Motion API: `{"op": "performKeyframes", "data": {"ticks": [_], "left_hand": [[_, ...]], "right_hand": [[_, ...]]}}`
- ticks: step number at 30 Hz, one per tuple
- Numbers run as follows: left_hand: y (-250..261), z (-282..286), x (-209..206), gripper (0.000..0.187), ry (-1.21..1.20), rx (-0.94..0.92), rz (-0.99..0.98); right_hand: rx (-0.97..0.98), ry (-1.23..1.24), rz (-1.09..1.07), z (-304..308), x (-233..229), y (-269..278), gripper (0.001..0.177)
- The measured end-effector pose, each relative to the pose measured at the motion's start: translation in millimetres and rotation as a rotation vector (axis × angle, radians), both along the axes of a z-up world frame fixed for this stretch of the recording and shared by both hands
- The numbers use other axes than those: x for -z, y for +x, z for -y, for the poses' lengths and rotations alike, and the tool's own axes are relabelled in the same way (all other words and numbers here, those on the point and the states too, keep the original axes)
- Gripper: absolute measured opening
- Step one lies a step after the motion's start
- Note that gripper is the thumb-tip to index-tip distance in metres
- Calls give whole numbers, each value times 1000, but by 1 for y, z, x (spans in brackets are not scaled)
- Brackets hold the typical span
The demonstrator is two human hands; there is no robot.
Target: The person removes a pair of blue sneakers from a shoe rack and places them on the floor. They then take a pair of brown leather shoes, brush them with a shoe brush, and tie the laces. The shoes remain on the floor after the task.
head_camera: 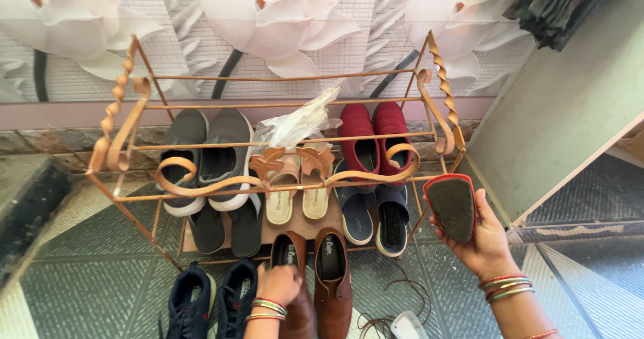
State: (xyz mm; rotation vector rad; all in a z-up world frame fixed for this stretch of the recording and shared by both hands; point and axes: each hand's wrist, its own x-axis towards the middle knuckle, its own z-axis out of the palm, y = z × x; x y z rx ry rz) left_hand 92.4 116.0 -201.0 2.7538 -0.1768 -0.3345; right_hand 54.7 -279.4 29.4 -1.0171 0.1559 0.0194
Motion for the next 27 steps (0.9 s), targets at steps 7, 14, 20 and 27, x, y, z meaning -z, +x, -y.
{"op": "performKeyframes", "data": {"ticks": [7,14,20,27], "left_hand": [[16,-21,14,36,-1743,-279,0],[-10,-4,-57,81,-2490,-460,-408],[-33,48,-102,28,-2173,-364,-173],[-63,113,-146,33,-2300,-229,-270]], "right_hand": [[31,-21,-22,-1,-20,2,63],[-4,42,124,-11,-24,-8,68],[-19,120,359,-25,-36,-17,69],[664,-1357,837,-63,-39,-33,65]]}}
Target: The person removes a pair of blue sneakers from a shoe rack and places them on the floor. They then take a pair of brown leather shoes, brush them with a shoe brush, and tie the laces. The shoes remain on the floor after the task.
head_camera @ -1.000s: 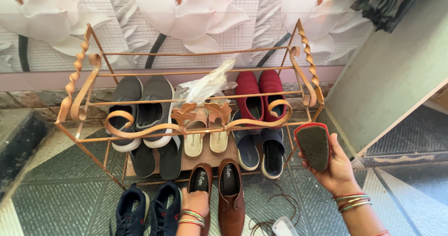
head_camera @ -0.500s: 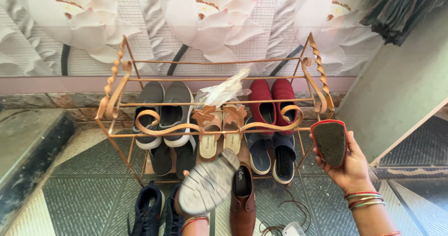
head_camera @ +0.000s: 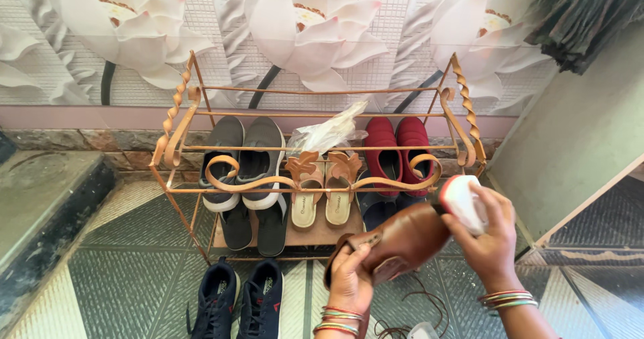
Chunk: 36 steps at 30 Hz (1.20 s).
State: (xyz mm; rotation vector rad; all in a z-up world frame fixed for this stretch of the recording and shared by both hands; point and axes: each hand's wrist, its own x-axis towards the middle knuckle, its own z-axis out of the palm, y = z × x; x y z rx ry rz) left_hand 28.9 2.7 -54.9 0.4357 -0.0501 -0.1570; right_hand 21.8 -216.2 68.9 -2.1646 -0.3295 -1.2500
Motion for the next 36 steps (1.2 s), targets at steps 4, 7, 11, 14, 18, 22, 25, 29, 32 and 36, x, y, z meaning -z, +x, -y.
{"op": "performKeyframes", "data": {"ticks": [4,7,11,14,18,22,25,29,32,36], "left_hand": [[-9,14,-15,55,-57,268,-91],[-17,29,-19,72,5,360,-16],[-23,30,-18,77,84,254,-137],[-19,24,-23,89,-92,202,-81],[-19,18,-39,98,-79,40,-3],[-27,14,-51,93,-5,43,116],[-31,18,-55,88,-59,54,121],[-23,20,-51,77,-152,-12,67],[-14,14,-45,71,-239,-50,33],[-5,5,-40,70,-199,-125,43]], "right_hand": [[237,-312,-80,-9,2,-5,65],[146,-141,-202,-29,20,-8,65],[-134,169,-290,-62,47,-23,67],[-343,71,-358,-79,52,-40,65],[-114,-266,-103,-77,34,-35,63],[263,-242,17,-32,4,-14,61],[445,-178,-23,-16,2,-11,66],[281,7,-2,-21,17,-10,84],[79,-2,-55,-39,40,-17,86],[-60,-15,-155,-50,67,-32,88]]}}
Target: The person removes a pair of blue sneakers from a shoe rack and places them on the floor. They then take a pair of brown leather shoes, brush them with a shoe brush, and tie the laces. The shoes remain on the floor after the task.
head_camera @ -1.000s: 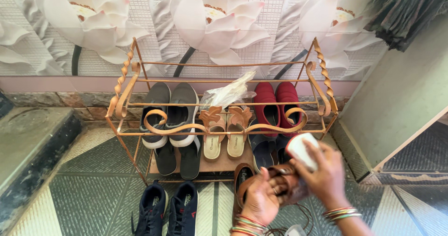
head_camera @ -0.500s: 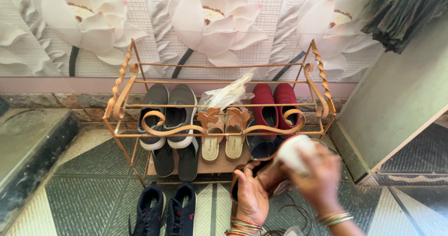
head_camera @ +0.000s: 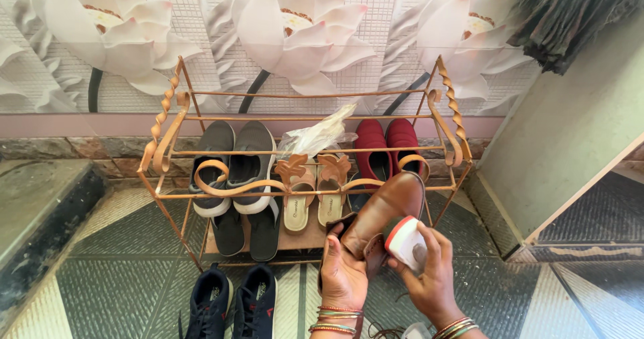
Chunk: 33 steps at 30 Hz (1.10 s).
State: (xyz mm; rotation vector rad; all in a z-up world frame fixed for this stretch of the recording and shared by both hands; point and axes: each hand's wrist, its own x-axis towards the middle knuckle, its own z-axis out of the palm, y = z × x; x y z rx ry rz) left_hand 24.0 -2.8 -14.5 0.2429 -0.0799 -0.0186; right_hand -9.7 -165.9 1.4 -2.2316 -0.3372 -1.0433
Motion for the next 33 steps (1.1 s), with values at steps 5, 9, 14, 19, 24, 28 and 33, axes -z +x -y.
{"op": "performKeyframes", "data": {"ticks": [5,9,14,19,24,28,33], "left_hand": [[1,-1,-7,63,-33,-35,-111],[3,-9,-10,58,-6,42,-148],[15,-1,-6,37,89,22,-166],[16,-17,8,23,487,94,-193],[22,-34,18,15,688,201,-141],[25,-30,26,4,751,234,-29],[18,-37,16,11,728,431,316]], "right_hand": [[-272,-134,181,8,43,-3,86],[-469,-381,223,11,98,-10,71],[-197,-429,-256,38,139,-3,76],[29,406,-418,94,87,46,87],[-606,825,-647,143,-9,48,105],[-1091,304,-1008,129,-40,38,85],[-912,544,-1004,67,-29,34,92]]}}
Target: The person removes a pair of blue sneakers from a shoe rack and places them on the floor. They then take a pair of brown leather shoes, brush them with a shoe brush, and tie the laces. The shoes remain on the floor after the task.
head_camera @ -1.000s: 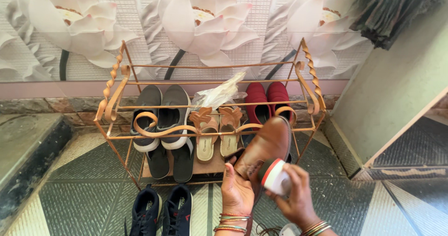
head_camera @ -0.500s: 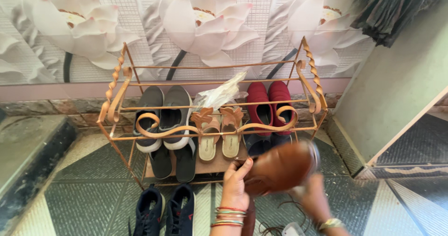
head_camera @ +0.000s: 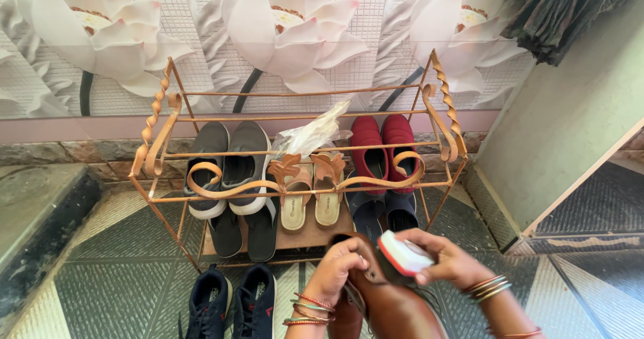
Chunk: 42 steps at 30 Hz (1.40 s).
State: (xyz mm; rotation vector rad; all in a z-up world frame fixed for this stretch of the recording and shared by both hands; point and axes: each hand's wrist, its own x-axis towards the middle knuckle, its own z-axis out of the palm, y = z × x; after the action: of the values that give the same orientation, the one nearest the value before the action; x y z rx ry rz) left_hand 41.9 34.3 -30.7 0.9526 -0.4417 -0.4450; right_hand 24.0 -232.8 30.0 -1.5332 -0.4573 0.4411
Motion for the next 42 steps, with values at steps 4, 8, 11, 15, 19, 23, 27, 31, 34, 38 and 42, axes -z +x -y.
{"op": "performKeyframes", "data": {"ticks": [4,8,11,15,19,23,27,31,34,38,42], "left_hand": [[-9,-7,-18,16,-204,155,-169],[-13,-15,-23,16,-235,219,-170],[-12,-19,-19,16,-250,193,-166],[-1,-40,-5,14,-101,125,-136],[14,-50,9,12,290,67,26],[13,-57,13,10,1033,-116,279],[9,-74,19,14,1642,-203,403],[12,-85,46,13,1650,-362,356],[16,-88,79,15,1590,-441,545],[18,-85,118,18,1528,-536,705],[16,-75,143,19,1554,-545,704]], "right_hand": [[258,178,-51,-30,25,8,84],[379,-172,-185,-17,91,32,75],[328,-726,-25,6,162,46,64],[422,-732,-20,32,231,44,76],[728,-376,-470,41,223,59,74],[838,-313,-469,31,193,67,83],[899,-382,-234,5,184,76,93],[992,-667,-25,-20,188,92,88],[1034,-741,61,-34,196,106,80],[1073,-803,168,-48,212,124,71],[1106,-907,242,-60,228,141,69]]}}
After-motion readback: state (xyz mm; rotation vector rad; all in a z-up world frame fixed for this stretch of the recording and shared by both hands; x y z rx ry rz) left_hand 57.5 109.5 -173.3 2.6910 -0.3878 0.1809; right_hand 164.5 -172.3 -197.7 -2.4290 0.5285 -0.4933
